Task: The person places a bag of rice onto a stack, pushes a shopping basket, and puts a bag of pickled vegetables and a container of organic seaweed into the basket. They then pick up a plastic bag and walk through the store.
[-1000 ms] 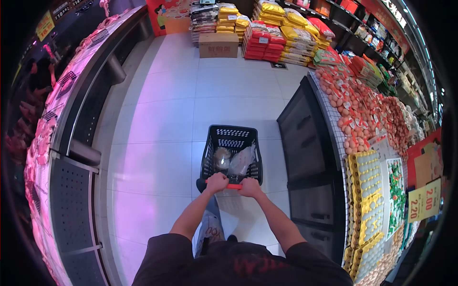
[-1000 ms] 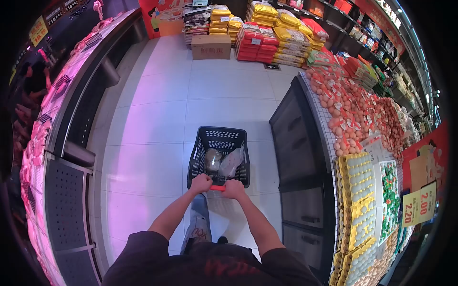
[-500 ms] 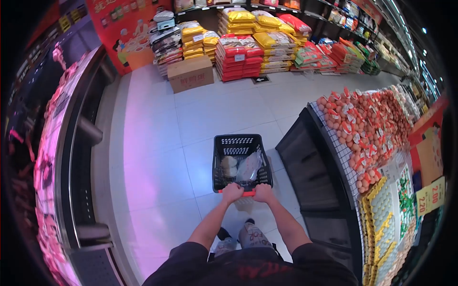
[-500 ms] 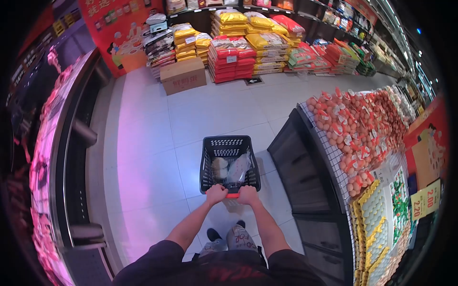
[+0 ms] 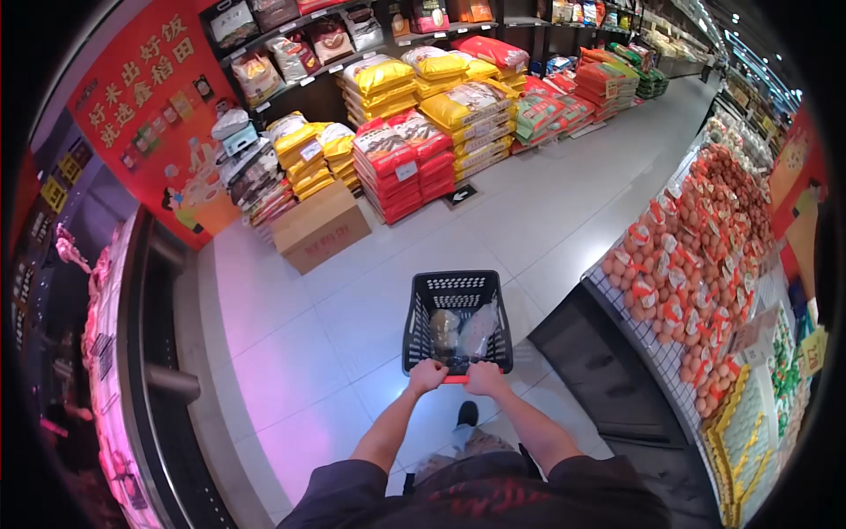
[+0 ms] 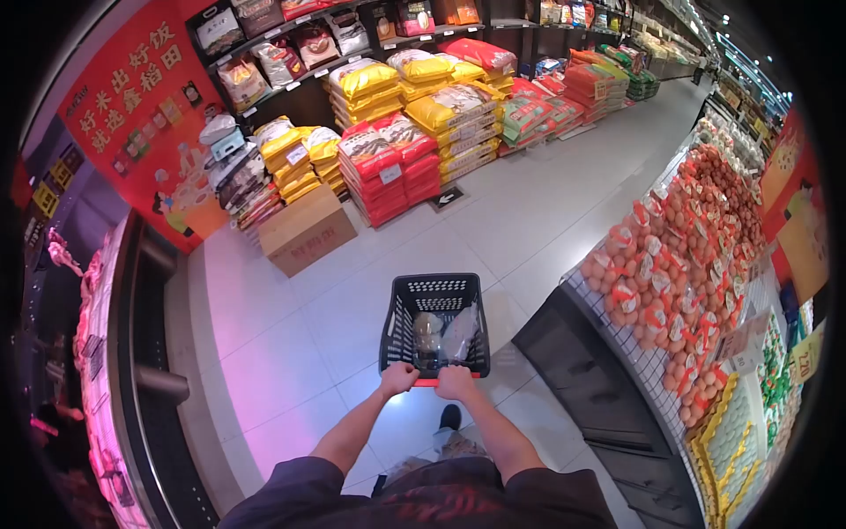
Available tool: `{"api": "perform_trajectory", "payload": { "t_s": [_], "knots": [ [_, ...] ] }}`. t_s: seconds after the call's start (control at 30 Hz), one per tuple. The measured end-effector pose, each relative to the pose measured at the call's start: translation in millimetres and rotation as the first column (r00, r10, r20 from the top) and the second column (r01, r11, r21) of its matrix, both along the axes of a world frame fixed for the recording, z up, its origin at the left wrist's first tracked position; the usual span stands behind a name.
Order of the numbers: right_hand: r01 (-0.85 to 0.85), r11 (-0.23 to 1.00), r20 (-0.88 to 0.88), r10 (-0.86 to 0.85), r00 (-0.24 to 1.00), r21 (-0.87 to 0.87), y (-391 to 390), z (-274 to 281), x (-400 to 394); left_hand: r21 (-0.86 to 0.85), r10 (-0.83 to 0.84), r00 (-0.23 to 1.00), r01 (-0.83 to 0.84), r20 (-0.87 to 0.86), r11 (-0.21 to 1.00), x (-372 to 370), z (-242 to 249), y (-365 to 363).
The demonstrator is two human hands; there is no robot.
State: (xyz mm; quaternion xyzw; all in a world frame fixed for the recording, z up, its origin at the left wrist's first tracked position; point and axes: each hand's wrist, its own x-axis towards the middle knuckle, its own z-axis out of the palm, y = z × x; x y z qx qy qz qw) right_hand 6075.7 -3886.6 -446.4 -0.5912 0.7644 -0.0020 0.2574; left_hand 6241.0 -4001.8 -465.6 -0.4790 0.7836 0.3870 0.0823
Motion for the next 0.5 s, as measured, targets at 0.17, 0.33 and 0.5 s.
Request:
{"api": "perform_trajectory", "payload": {
  "t_s": [0.17, 0.33, 0.5],
  "knots": [
    [0.107, 0.994, -0.002, -0.107, 0.994, 0.001, -106.1, -4.9, -42.5, -0.056, -0.069, 0.995, 0.066, -0.068, 0.996, -58.9, -10.2, -123.0],
    [0.245, 0.969, 0.016, -0.246, 0.969, 0.03, -206.9, -9.7, -101.6, -0.069, -0.178, 0.975, 0.17, -0.132, 0.983, -139.7, -17.4, -238.8],
    [0.422, 0.905, -0.013, -0.423, 0.906, -0.06, -300.1, -23.5, -161.4, -0.06, -0.316, 0.935, 0.31, -0.165, 0.949, -220.0, -12.0, -351.1]
  ]
}}
